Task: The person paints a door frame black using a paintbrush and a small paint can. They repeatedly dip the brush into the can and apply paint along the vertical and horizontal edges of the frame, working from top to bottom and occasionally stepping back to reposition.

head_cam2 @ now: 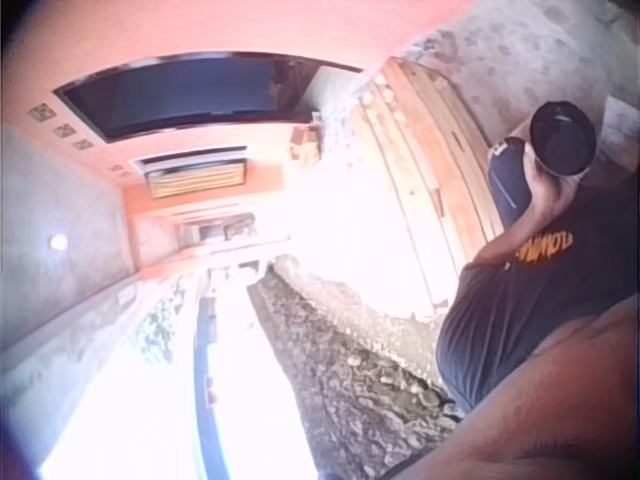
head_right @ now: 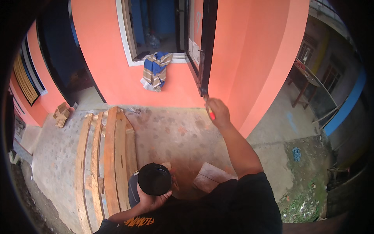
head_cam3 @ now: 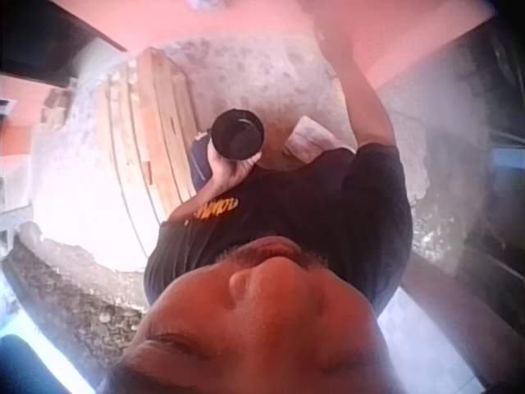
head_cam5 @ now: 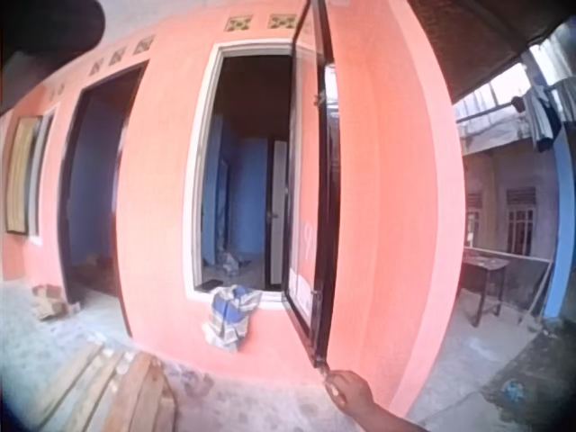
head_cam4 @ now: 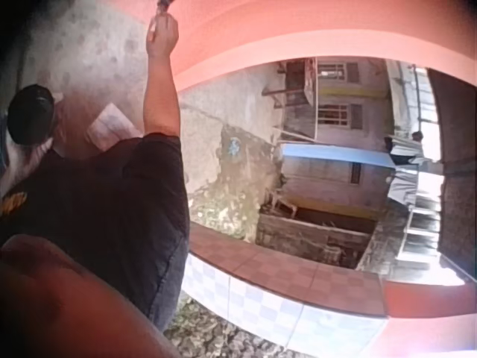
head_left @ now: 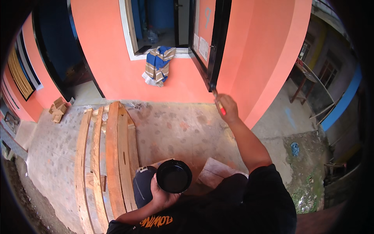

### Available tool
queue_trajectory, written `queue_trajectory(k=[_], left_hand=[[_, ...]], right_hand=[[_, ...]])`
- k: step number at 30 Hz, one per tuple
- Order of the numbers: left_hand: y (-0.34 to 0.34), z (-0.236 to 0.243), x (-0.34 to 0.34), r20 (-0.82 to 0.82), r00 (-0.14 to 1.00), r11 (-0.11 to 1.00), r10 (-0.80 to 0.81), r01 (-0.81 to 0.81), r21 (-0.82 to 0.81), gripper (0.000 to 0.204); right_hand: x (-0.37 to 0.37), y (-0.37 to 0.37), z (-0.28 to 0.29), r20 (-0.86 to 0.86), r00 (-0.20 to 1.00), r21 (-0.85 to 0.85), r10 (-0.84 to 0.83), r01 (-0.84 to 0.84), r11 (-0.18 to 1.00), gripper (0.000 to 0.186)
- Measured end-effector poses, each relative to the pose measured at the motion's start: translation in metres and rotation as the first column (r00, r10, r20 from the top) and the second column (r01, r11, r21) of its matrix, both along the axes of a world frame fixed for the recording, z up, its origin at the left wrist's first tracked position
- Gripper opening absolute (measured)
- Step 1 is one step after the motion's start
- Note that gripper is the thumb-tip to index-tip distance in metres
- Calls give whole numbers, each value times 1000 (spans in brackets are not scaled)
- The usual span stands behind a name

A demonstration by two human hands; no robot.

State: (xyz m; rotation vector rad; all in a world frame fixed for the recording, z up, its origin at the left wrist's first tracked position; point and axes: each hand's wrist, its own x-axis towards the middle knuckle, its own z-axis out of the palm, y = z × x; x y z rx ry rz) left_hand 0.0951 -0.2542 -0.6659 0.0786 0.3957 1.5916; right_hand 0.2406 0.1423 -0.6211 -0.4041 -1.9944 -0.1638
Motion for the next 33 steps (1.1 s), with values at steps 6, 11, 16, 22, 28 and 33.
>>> queue_trajectory(k=[6,11,16,22,28,33], left_hand=[[2,-7,-2,55,998,997,-39,36,61,78],[7,-5,-1,106,994,999,-30,27,33,70],[10,-10,-2,41,999,996,-26,22,84,85],[10,-5,0,48,998,995,-33,29,95,84],[10,-10,0,19,1000,995,-9,7,102,82],[6,-8,1,37,999,995,6,-10,97,80]], right_hand=[[16,-18,-27,139,988,-230,60,-27,973,13],[14,9,50,109,991,-138,83,-68,988,12],[9,39,173,68,997,-33,27,-25,999,17],[-3,54,337,-124,992,170,26,-5,985,22],[-16,23,432,-286,951,443,119,22,896,11],[-19,42,358,-102,993,512,52,8,859,18]])
